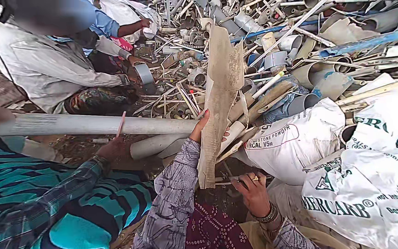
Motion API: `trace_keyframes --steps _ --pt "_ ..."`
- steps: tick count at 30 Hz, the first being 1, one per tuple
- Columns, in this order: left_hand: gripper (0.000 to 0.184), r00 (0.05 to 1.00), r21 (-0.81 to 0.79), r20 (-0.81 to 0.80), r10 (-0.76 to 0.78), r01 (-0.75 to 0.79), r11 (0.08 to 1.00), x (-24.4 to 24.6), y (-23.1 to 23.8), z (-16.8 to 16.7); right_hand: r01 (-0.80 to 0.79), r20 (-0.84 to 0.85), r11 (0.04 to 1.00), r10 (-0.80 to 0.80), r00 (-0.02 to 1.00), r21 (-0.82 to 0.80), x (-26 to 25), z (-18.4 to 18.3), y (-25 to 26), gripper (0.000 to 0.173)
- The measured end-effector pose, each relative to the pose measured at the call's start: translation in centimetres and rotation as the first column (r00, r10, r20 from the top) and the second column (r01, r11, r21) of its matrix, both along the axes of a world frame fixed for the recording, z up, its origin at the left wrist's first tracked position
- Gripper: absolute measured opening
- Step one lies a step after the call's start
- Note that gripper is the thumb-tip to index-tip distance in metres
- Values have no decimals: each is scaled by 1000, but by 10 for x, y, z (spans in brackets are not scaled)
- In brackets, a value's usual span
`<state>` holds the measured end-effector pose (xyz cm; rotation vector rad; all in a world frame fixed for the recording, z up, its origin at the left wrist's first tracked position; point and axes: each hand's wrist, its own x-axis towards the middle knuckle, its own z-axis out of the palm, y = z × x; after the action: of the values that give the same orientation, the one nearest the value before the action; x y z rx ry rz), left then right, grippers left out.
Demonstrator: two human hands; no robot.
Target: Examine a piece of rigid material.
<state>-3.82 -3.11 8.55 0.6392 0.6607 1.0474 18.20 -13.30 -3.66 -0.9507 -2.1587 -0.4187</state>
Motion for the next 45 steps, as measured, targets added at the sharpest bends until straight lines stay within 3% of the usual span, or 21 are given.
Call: trace_keyframes --steps 6,11,15,20,24,29,33,36,39,42,45 --pt "75 1000 -19 -26 1 -2 1000 9 -2 -5 75 -115 997 -77 990 -23 -14 15 17 34" --pt "78 999 -34 24 48 -47 998 4 1 0 -18 -64 1000 17 998 -18 -7 -2 -6 30" --pt "79 999 -13 13 30 -29 999 9 -2 -4 73 -149 997 -77 986 -32 -14 12 15 34" --pt "77 999 -16 20 42 -41 999 8 -1 -1 -42 -66 999 42 997 5 -9 -3 -5 28" --pt "77 999 18 28 20 -20 1000 11 -1 -8 66 -156 997 -72 985 -42 -14 10 12 33" --pt "80 998 -16 53 37 -36 999 8 0 -3 -62 -80 998 62 995 12 -6 -7 -4 29" --pt "77 996 -22 85 37 -35 999 13 -6 -2 48 -182 998 -54 982 -41 -11 7 16 34" --pt "75 998 -16 56 6 -5 1000 17 -5 -4 66 -157 998 -64 986 4 -9 5 14 33" --pt "68 993 -29 -14 120 -120 992 19 -2 0 66 -72 998 -64 995 24 -3 -4 0 31" --pt "58 966 -68 -91 243 -250 966 29 -4 2 168 -49 985 -170 984 -29 -1 13 19 32" --pt "50 934 -29 -173 311 -321 947 32 -3 -2 178 -36 984 -178 983 -2 -6 13 20 31"
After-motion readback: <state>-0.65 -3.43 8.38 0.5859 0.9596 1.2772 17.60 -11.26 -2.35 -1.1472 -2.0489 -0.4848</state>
